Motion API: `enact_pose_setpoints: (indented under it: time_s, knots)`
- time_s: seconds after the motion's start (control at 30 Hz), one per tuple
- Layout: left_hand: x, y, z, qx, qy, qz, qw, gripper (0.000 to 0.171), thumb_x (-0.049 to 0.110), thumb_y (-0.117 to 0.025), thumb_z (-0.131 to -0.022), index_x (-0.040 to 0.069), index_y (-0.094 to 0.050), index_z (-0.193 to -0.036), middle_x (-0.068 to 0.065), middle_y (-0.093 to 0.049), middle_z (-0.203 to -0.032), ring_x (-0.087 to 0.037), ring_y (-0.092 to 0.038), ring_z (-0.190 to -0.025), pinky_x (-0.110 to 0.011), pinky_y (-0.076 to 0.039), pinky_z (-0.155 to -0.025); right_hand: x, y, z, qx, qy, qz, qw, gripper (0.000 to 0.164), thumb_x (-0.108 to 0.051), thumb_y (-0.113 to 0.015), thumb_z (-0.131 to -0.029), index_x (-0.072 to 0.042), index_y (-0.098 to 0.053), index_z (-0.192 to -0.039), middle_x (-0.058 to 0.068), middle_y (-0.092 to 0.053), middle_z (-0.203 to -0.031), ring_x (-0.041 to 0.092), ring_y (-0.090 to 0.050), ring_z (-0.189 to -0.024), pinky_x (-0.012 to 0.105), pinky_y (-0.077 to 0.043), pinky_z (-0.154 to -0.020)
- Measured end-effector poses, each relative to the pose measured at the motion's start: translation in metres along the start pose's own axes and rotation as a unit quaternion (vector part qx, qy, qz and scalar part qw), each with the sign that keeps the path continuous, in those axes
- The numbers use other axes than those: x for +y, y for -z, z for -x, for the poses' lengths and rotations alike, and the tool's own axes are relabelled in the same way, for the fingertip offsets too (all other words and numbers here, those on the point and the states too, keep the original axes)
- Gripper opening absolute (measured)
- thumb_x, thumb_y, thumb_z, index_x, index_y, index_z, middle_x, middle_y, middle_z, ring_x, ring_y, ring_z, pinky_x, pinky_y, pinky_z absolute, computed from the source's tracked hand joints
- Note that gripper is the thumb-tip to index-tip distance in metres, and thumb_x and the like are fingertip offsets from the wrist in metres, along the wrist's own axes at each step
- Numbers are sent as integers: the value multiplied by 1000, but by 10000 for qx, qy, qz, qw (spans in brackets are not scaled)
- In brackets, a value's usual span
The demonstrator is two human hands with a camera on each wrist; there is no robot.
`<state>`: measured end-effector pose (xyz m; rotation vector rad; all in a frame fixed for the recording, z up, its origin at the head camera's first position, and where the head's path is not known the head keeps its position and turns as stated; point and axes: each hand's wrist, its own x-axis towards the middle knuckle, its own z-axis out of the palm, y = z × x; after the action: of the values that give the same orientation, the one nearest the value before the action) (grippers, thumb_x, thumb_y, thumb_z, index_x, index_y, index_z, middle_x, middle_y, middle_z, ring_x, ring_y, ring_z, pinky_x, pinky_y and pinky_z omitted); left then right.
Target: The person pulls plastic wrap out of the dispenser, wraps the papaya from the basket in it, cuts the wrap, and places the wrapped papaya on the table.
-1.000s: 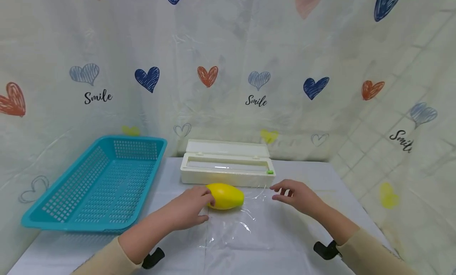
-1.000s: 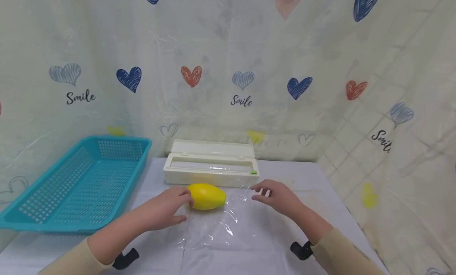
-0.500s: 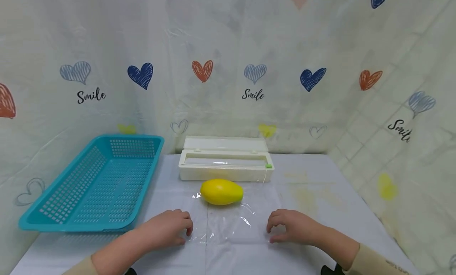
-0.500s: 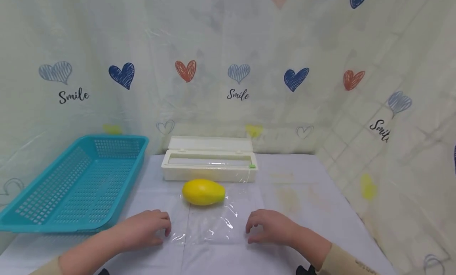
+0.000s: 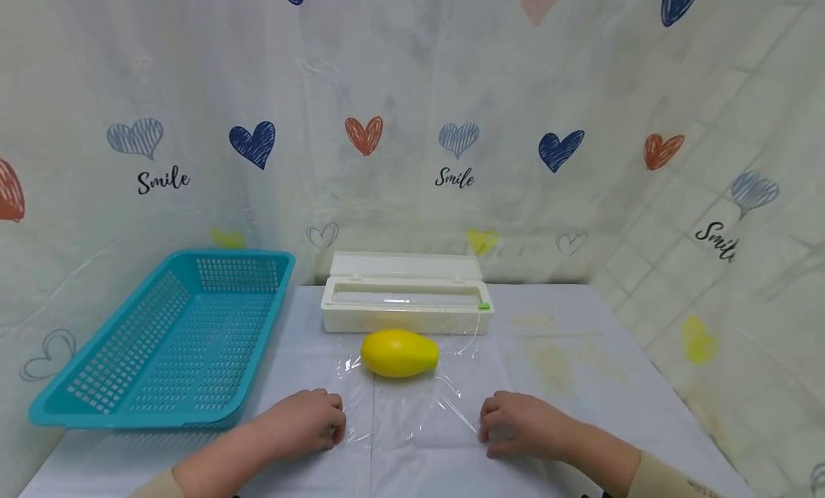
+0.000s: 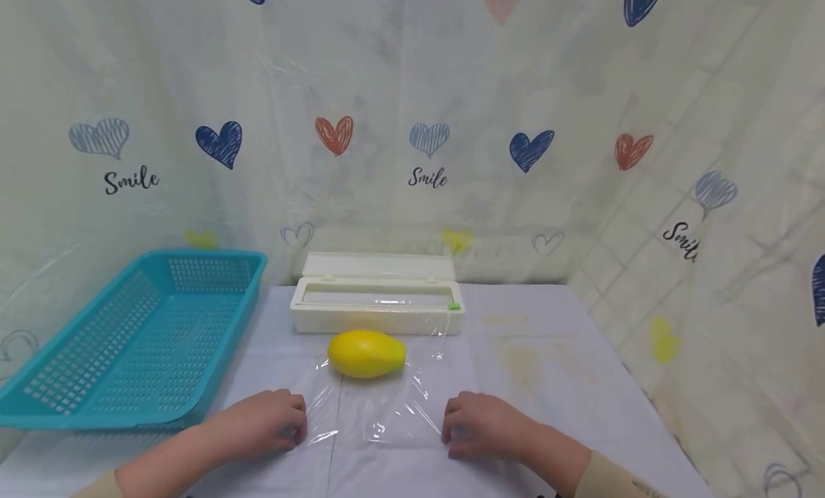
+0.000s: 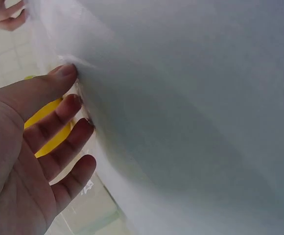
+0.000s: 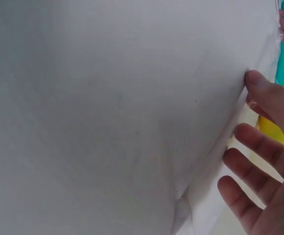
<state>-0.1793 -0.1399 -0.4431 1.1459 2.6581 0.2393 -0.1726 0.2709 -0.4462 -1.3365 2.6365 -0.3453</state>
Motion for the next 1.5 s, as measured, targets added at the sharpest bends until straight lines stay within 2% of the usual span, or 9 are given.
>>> enact_pose_setpoints:
  time_s: [0.13, 0.27, 0.43, 0.57, 0.7, 0.83, 1.03, 1.23, 1.5]
  knots:
    - [0, -1, -2, 22, 38, -159, 9999, 20, 18, -78, -84, 30, -64, -75, 17, -47, -78, -6, -42, -71, -26, -43, -66, 1, -2, 0, 5, -90, 75, 9999, 4, -31, -77, -87, -29, -75, -89, -22, -58, -96, -2, -51, -86, 17, -48, -73]
    - [3, 0, -3, 8, 107, -288, 9995, 18, 18, -77, -85, 26, -64, -75, 15, -47, -77, -7, -42, -69, -26, -44, -65, 1, -4, 0, 4, -165, 67, 9998, 7, -32, -73, -91, -27, -76, -87, -22, -58, -96, -3, -52, -86, 18, -49, -73]
    - [2, -4, -1, -47, 373, -148, 9992, 16, 19, -73, -88, 25, -62, -78, 14, -47, -80, -7, -43, -72, -28, -46, -69, -1, -2, 3, 237, -99, -81, 9996, 4, -30, -73, -91, -27, -72, -89, -21, -59, -96, -3, -54, -86, 20, -50, -74]
    - [-2, -7, 4, 212, 457, 221, 9985, 16, 17, -70, -90, 26, -60, -82, 16, -48, -85, -6, -44, -77, -28, -47, -72, -1, 0, 10, 836, 157, -86, 9963, 8, -21, -75, -89, -27, -70, -90, -18, -61, -98, 0, -58, -89, 21, -50, -75]
    - [-2, -1, 10, 627, 569, 519, 9951, 16, 16, -68, -92, 27, -58, -87, 16, -48, -91, -7, -45, -83, -27, -48, -75, 0, 6, 13, 1093, -16, -318, 9935, 14, -18, -74, -89, -30, -68, -90, -18, -61, -101, 1, -59, -92, 24, -52, -77]
    - [2, 8, 12, 1055, 885, 588, 9887, 12, 17, -65, -95, 25, -56, -91, 13, -48, -96, -9, -45, -89, -29, -49, -80, 0, 16, 13, 1083, -352, -757, 9906, 8, -23, -71, -93, -31, -68, -94, -15, -63, -103, 5, -60, -93, 27, -52, -76]
    - [0, 11, 5, 1650, 1395, 668, 9741, 13, 15, -63, -96, 23, -54, -93, 13, -45, -93, -9, -43, -88, -30, -47, -79, 6, 33, 3, 1456, -740, -1440, 9760, 3, -24, -69, -95, -24, -67, -97, -11, -64, -101, 10, -60, -91, 29, -53, -74]
    - [-3, 15, -8, 2018, 1739, 846, 9602, 13, 11, -64, -95, 21, -55, -92, 13, -47, -84, -10, -44, -83, -31, -45, -75, 18, 42, -8, 1824, -1012, -1562, 9655, 3, -25, -67, -96, -23, -67, -98, -8, -66, -99, 5, -59, -91, 28, -54, -75]
    - [-2, 29, -21, 2330, 2110, 1040, 9436, 6, 13, -63, -96, 14, -59, -93, 6, -49, -77, -16, -47, -75, -30, -43, -68, 22, 46, -13, 1930, -1433, -1619, 9571, 6, -27, -65, -97, -22, -68, -99, -11, -66, -96, 8, -61, -90, 30, -54, -76]
